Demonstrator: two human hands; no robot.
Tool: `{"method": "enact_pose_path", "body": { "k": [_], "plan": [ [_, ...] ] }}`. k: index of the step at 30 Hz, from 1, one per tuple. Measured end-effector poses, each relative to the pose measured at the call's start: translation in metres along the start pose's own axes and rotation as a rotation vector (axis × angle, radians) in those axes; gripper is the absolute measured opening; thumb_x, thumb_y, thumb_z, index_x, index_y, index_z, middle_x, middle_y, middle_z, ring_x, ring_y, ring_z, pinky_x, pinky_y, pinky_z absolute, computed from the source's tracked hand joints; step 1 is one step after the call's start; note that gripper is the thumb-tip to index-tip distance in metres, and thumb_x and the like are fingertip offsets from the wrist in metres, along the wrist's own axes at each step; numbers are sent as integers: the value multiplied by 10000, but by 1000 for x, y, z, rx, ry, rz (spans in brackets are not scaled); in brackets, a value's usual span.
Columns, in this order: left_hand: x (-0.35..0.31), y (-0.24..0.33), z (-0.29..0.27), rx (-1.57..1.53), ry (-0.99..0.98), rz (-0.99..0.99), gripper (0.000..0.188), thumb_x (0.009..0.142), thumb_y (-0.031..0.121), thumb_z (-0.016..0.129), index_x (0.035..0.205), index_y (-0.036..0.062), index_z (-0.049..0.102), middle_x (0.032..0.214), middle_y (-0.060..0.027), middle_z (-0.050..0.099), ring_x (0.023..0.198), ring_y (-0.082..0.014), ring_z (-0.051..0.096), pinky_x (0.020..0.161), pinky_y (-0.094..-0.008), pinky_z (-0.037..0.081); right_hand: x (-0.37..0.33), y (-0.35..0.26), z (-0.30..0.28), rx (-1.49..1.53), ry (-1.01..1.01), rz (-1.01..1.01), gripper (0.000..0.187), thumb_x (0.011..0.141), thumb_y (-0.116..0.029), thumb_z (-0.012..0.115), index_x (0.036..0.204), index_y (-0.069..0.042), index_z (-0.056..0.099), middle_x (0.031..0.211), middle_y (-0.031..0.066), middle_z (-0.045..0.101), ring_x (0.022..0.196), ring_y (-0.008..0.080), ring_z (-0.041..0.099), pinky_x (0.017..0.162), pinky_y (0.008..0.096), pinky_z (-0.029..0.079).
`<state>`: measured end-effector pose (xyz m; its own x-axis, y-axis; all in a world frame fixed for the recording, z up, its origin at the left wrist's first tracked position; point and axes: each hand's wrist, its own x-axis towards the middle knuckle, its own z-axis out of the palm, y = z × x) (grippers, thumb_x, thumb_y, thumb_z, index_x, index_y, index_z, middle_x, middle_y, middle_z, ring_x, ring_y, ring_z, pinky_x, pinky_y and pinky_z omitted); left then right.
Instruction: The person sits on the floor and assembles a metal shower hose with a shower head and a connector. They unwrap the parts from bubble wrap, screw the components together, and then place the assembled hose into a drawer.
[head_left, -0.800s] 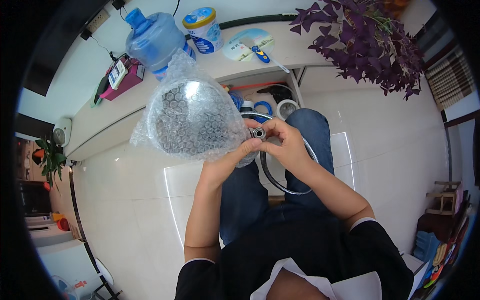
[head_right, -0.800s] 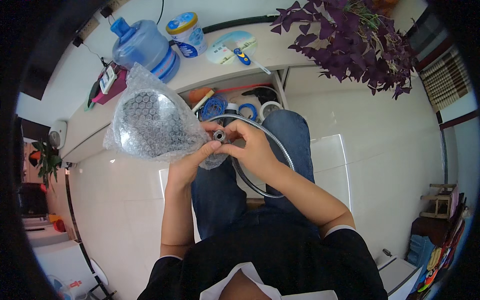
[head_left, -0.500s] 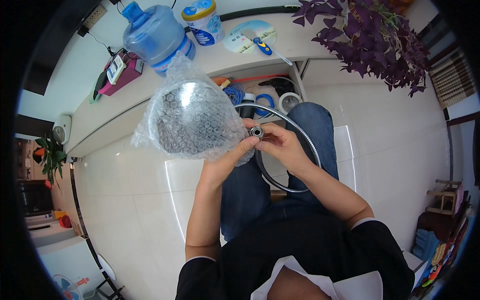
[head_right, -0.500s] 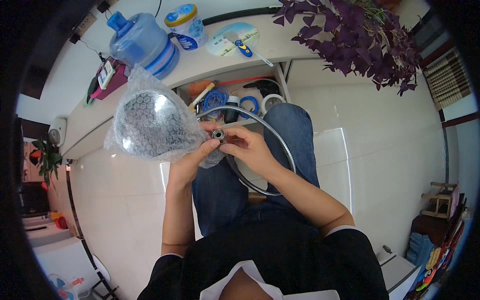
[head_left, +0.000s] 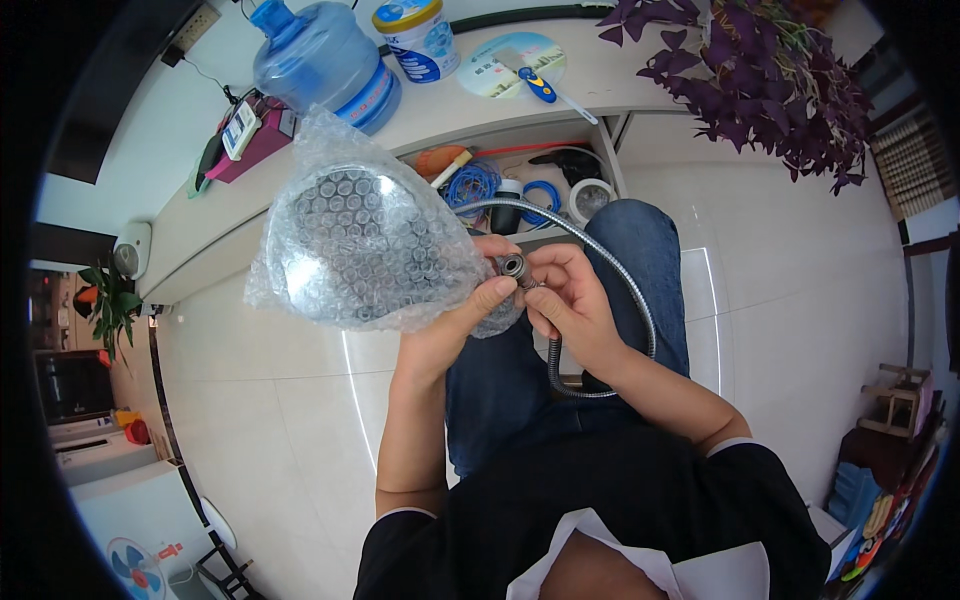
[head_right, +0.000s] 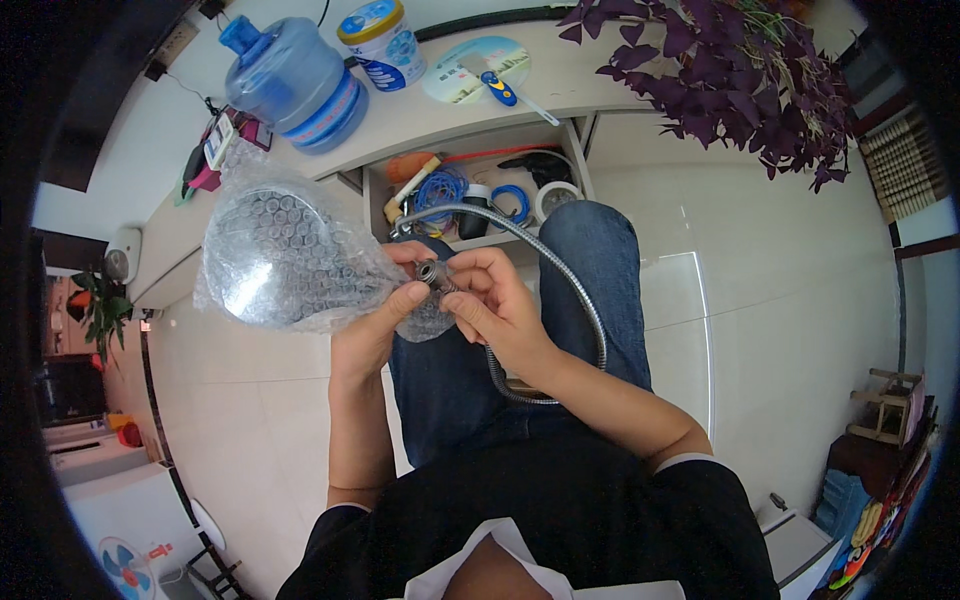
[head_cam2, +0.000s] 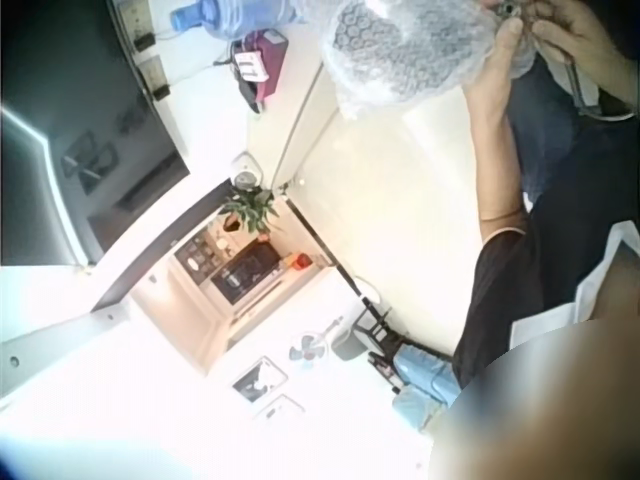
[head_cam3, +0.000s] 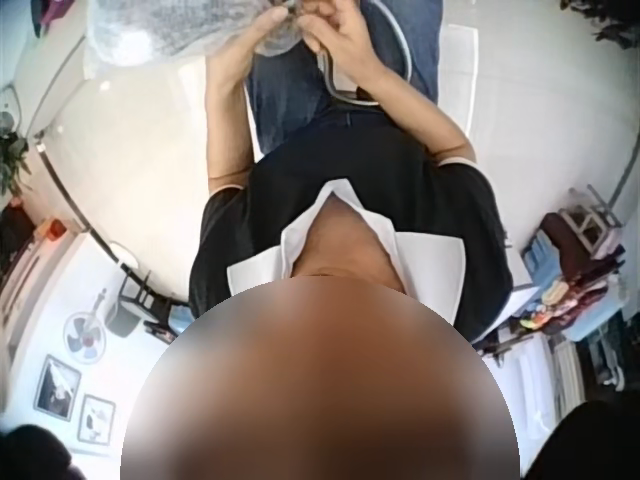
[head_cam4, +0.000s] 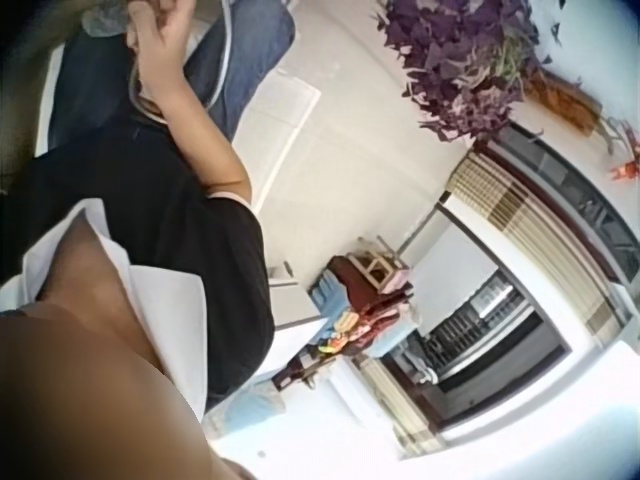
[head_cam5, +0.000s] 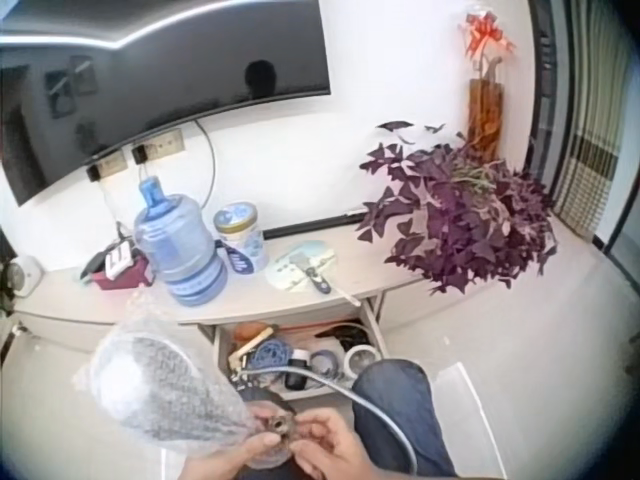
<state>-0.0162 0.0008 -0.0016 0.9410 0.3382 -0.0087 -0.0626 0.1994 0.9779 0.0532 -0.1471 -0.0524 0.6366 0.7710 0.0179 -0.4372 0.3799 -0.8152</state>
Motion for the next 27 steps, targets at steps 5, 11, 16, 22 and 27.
{"method": "enact_pose_path", "body": {
  "k": [5, 11, 16, 22, 27],
  "plan": [
    [-4, 1, 1, -4, -14, 19, 276, 769, 81, 692, 1019, 24, 588, 945, -37, 575, 871, -120, 522, 784, -265, 433, 0, -19, 12, -276, -29, -133, 358, 878, -42, 552, 1215, -33, 430, 965, 81, 578, 800, 92, 566, 695, 219, 462],
    [-2, 2, 7, -157, 108, 68, 300, 781, 86, 677, 1051, 23, 564, 950, -50, 581, 872, -139, 535, 793, -277, 435, 10, -28, 15, -584, 28, -286, 355, 855, -48, 586, 1203, -31, 519, 995, 86, 613, 884, 100, 570, 774, 226, 452],
    [9, -1, -3, -593, 253, -47, 175, 851, 105, 596, 998, 25, 545, 907, -88, 576, 853, -164, 542, 791, -297, 456, 16, -50, 13, -462, 16, -111, 323, 866, -63, 568, 1184, -18, 529, 902, 47, 604, 822, 74, 548, 741, 216, 443],
    [30, -24, -44, -1383, 107, -263, 221, 866, 217, 602, 938, 12, 560, 808, -48, 593, 809, -163, 577, 783, -301, 481, 14, -53, 8, -354, 6, -60, 292, 885, -82, 544, 1165, -26, 483, 823, 15, 560, 691, 37, 489, 592, 180, 387],
    [31, -42, -53, -1351, 219, -275, 268, 877, 239, 579, 1033, 22, 567, 926, -77, 633, 896, -194, 596, 851, -346, 477, 5, -50, 9, -295, -22, -42, 299, 892, -81, 531, 1179, -33, 463, 846, 23, 561, 600, 12, 437, 484, 161, 337]
  ]
}}
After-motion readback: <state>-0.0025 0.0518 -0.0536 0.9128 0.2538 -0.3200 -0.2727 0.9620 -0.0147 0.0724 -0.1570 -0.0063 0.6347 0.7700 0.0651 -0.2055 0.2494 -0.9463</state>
